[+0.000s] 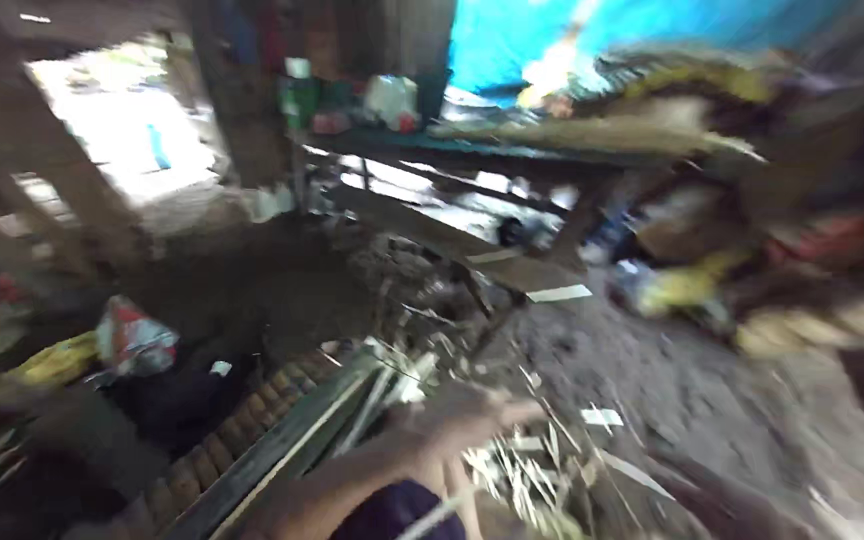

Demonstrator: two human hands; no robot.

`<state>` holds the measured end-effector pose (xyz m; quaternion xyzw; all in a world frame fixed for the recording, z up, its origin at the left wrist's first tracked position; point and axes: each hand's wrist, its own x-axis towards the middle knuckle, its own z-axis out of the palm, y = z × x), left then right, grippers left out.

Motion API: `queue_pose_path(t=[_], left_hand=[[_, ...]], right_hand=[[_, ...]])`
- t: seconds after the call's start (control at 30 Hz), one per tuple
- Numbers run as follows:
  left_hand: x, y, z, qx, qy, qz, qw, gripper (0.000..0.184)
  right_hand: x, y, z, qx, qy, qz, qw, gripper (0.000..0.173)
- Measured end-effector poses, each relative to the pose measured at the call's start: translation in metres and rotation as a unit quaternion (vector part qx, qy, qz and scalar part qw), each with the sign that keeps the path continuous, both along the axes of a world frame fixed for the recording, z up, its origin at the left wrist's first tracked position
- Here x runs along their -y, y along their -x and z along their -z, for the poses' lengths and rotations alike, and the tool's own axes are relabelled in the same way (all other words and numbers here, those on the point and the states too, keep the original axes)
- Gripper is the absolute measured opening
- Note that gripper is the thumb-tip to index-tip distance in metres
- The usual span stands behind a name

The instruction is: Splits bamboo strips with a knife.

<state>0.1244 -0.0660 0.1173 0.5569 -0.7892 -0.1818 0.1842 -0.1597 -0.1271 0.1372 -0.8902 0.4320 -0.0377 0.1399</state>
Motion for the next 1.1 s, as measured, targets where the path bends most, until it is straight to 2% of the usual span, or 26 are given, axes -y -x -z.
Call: queue_pose_path(t=[0.03, 0.1, 0.13, 0.27, 0.3, 0.37, 0.4, 0.47, 0.57, 0.7, 0.83, 0.87, 0.93, 1.0, 1.1], left_hand=[[0.001, 0.004, 0.005, 0.003, -0.006, -0.016, 1.0, 0.038], [0.005, 0.012, 0.042, 0.023, 0.109, -0.028, 0.993, 0.037], [0.007, 0.017, 0.056, 0.033, 0.126, -0.023, 0.991, 0.037], [0.018, 0.037, 0.086, 0.048, 0.072, 0.023, 0.996, 0.032], [0.021, 0.041, 0.091, 0.045, 0.061, 0.05, 0.996, 0.036], [0.024, 0.049, 0.107, 0.017, 0.076, 0.112, 0.991, 0.058], [0.026, 0.054, 0.115, 0.005, 0.101, 0.127, 0.987, 0.07], [0.027, 0.063, 0.122, -0.012, 0.114, 0.123, 0.986, 0.082], [0.024, 0.068, 0.124, -0.042, 0.061, 0.123, 0.99, 0.07], [0.019, 0.069, 0.133, -0.05, -0.021, 0.08, 0.995, 0.053], [0.021, 0.087, 0.142, -0.114, -0.129, 0.061, 0.983, 0.047], [0.023, 0.096, 0.148, -0.131, -0.164, 0.067, 0.975, 0.047], [0.028, 0.121, 0.164, -0.157, -0.259, 0.073, 0.95, 0.047], [0.032, 0.152, 0.185, -0.149, -0.351, 0.076, 0.921, 0.051], [0.033, 0.192, 0.215, -0.103, -0.455, 0.067, 0.882, 0.053]], right_hand=[[-0.015, 0.009, 0.011, 0.001, 0.017, 0.034, 0.999, 0.042], [-0.048, 0.021, 0.029, 0.013, 0.053, 0.091, 0.994, 0.036], [-0.062, 0.027, 0.038, 0.022, 0.052, 0.117, 0.992, 0.036], [-0.12, 0.063, 0.091, 0.027, 0.056, 0.217, 0.974, 0.029], [-0.134, 0.071, 0.096, 0.033, 0.024, 0.247, 0.968, 0.033], [-0.164, 0.086, 0.103, 0.037, 0.014, 0.325, 0.945, 0.035], [-0.179, 0.096, 0.108, 0.039, 0.028, 0.377, 0.925, 0.038], [-0.212, 0.123, 0.116, 0.011, 0.045, 0.494, 0.868, 0.048], [-0.267, 0.175, 0.136, -0.033, 0.092, 0.628, 0.772, 0.048], [-0.34, 0.226, 0.186, -0.046, 0.058, 0.739, 0.669, 0.039], [-0.383, 0.243, 0.222, -0.066, -0.069, 0.804, 0.586, 0.041], [-0.385, 0.243, 0.225, -0.055, -0.087, 0.807, 0.582, 0.045], [-0.373, 0.237, 0.225, -0.048, -0.066, 0.789, 0.609, 0.05], [-0.343, 0.215, 0.21, -0.019, -0.02, 0.743, 0.668, 0.048], [-0.292, 0.148, 0.177, 0.056, 0.04, 0.603, 0.795, 0.034]])
